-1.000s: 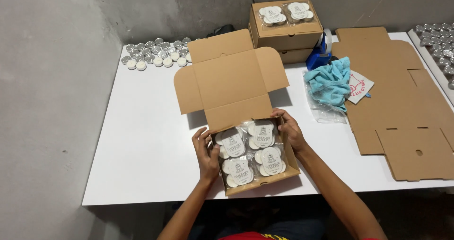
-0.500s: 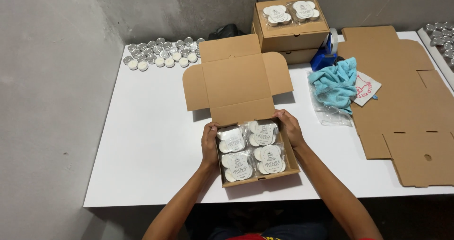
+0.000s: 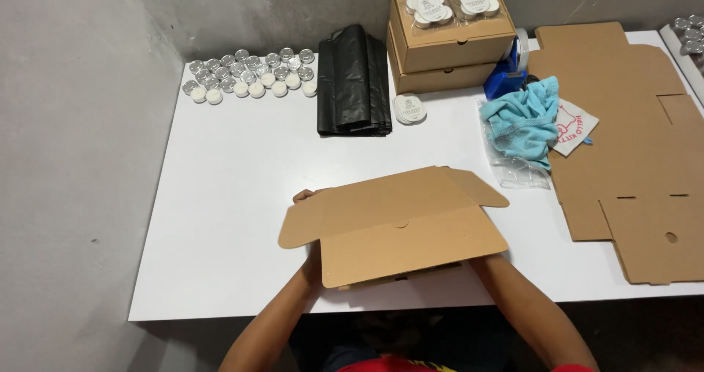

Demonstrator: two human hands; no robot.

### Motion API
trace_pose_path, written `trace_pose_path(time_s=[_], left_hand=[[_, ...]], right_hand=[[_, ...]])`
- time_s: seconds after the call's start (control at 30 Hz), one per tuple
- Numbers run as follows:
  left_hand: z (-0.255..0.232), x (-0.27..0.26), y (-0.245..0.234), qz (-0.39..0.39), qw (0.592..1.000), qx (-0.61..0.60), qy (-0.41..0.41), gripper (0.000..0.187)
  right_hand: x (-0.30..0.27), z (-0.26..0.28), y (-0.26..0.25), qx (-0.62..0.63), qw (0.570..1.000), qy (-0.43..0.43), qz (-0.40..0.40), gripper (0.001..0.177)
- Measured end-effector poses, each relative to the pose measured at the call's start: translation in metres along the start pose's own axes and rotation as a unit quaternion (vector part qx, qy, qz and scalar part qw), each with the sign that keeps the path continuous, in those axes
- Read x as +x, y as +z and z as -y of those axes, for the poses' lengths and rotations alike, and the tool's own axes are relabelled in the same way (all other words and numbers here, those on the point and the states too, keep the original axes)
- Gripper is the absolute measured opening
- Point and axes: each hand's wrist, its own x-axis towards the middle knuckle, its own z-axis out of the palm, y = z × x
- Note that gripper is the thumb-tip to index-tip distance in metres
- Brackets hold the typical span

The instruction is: Assembling a cardboard box, filling it with small candle tins, and placing the box into a plastic shipping mailer.

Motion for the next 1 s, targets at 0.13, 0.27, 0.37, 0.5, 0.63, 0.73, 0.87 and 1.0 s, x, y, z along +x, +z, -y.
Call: trace_pose_path(time_s=[0.13,0.27,0.37,0.5,0.63,0.73,0.87,1.0], left_hand=[[0.007,0.013,-0.005,-0.012,1.0,0.006,0.024,0.04],[0.018,0.031,-0.01,-0.016,0.999,0.013,0.047,0.042],[0.032,0.048,-0.009,-0.013,0.998,0.013,0.063,0.044],[0.049,0.075,-0.025,-0.017,0.996,0.023,0.087,0.047],[0.064,0.094,-0.038,-0.028,0.993,0.034,0.111,0.051],[0.07,0.109,-0.031,-0.029,0.99,0.034,0.133,0.054],[0.087,0.134,-0.017,-0.024,0.987,0.033,0.154,0.059],[0.103,0.148,-0.013,-0.033,0.984,0.038,0.169,0.064]], right_hand=[[0.0,-0.001,0.0,-0.007,1.0,-0.023,-0.007,0.019],[0.002,0.001,-0.003,-0.013,0.998,-0.051,-0.019,0.018],[0.007,0.009,-0.013,-0.021,0.996,-0.078,-0.033,0.018],[0.005,0.001,-0.031,-0.023,0.993,-0.105,-0.046,0.018],[0.003,0.0,-0.028,-0.027,0.99,-0.126,-0.055,0.018],[0.023,0.018,-0.009,-0.03,0.986,-0.152,-0.063,0.019],[0.043,0.036,-0.015,-0.041,0.978,-0.188,-0.082,0.021],[0.052,0.04,-0.023,-0.053,0.972,-0.208,-0.095,0.023]])
